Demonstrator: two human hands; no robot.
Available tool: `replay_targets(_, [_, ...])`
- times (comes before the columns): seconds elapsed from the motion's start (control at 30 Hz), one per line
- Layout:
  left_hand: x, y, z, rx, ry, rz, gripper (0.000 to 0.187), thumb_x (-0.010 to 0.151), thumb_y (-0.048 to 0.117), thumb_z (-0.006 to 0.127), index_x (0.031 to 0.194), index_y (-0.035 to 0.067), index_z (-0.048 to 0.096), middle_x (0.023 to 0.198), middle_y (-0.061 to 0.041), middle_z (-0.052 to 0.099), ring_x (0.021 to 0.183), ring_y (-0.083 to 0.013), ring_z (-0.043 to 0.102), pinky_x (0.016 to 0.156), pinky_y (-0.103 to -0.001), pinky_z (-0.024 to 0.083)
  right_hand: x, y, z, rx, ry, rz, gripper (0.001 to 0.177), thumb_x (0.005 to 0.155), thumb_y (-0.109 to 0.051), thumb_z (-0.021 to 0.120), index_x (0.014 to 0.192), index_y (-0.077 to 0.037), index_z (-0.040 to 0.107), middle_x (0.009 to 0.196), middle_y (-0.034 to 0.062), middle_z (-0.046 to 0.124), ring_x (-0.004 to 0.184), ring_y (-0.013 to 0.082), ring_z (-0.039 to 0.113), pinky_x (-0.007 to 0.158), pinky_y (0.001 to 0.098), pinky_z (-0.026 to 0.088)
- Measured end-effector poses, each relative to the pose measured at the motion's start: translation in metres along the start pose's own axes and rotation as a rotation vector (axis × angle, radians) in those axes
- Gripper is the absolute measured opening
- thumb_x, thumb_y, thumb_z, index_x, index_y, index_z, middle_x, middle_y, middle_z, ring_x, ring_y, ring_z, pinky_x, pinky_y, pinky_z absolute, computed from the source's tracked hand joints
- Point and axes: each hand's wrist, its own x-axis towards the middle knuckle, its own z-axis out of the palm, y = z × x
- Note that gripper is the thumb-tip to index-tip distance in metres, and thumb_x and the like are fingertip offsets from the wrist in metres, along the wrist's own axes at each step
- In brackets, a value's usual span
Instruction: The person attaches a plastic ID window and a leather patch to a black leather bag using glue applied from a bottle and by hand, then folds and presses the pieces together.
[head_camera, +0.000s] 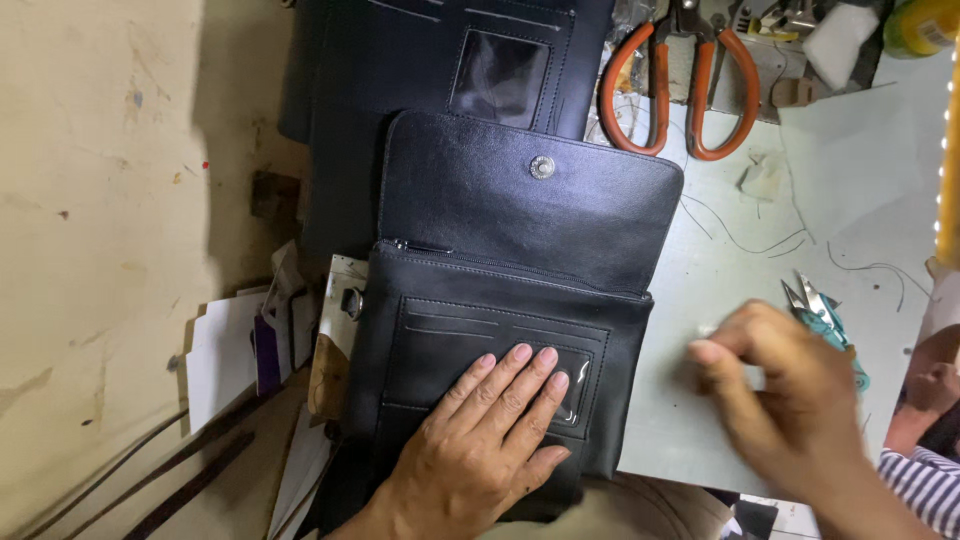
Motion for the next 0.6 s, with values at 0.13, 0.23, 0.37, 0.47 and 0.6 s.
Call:
replay_targets(0.13, [0.001, 0.001, 0.0, -0.028, -0.006, 0.007, 0.052, 0.104, 0.039, 0.064, 0.141, 0.002, 0.062, 0.148, -0.019, 0.058, 0.137, -0.0342, 0.056, 0.117, -0.048, 0.041, 0.013, -0.014, 0.043, 0.104, -0.118, -0.474, 0.015, 0.101, -0.017, 0.049, 0.097, -0.008, 0.06, 0.104, 0.0058, 0.069, 0.095, 0.02, 0.067, 0.087, 0.0315, 0.05])
replay_targets(0.23, [-0.002, 0.002, -0.004, -0.088, 0.022, 0.011, 0.048, 0.105, 0.035, 0.063, 0.136, -0.003, 0.064, 0.144, -0.023, 0.06, 0.136, -0.0382, 0.056, 0.116, -0.051, 0.042, 0.023, -0.025, 0.052, 0.143, -0.223, -0.703, 0.028, 0.103, -0.019, 0.045, 0.118, -0.005, 0.064, 0.131, 0.0141, 0.07, 0.12, 0.0277, 0.071, 0.105, 0.0404, 0.054])
replay_targets(0.37, [-0.012, 0.002, -0.019, 0.033, 0.115, -0.05, 0.053, 0.11, 0.044, 0.051, 0.132, -0.002, 0.066, 0.143, -0.023, 0.063, 0.137, -0.0396, 0.058, 0.114, -0.053, 0.042, 0.032, -0.018, 0.03, -0.095, -0.245, -0.648, 0.033, 0.095, -0.016, 0.059, 0.127, -0.008, 0.061, 0.135, 0.0048, 0.07, 0.133, 0.0268, 0.063, 0.103, 0.0392, 0.049])
replay_targets(0.47, [-0.016, -0.005, -0.025, 0.019, 0.086, -0.1, 0.052, 0.109, 0.041, 0.055, 0.136, -0.003, 0.063, 0.147, -0.024, 0.059, 0.138, -0.0393, 0.056, 0.116, -0.052, 0.042, 0.039, -0.023, 0.045, -0.238, -0.331, -0.812, 0.036, 0.098, -0.023, 0.055, 0.131, -0.01, 0.058, 0.153, 0.0023, 0.056, 0.149, 0.0299, 0.045, 0.123, 0.0484, 0.031])
replay_targets(0.6, [-0.019, -0.007, -0.019, 0.038, 0.122, -0.109, 0.05, 0.105, 0.039, 0.062, 0.131, -0.004, 0.067, 0.142, -0.024, 0.063, 0.135, -0.0382, 0.059, 0.117, -0.049, 0.042, 0.067, -0.059, 0.075, -0.254, -0.395, -0.901, 0.043, 0.098, -0.026, 0.056, 0.137, -0.009, 0.055, 0.152, -0.0004, 0.056, 0.152, 0.0296, 0.038, 0.126, 0.0587, 0.021])
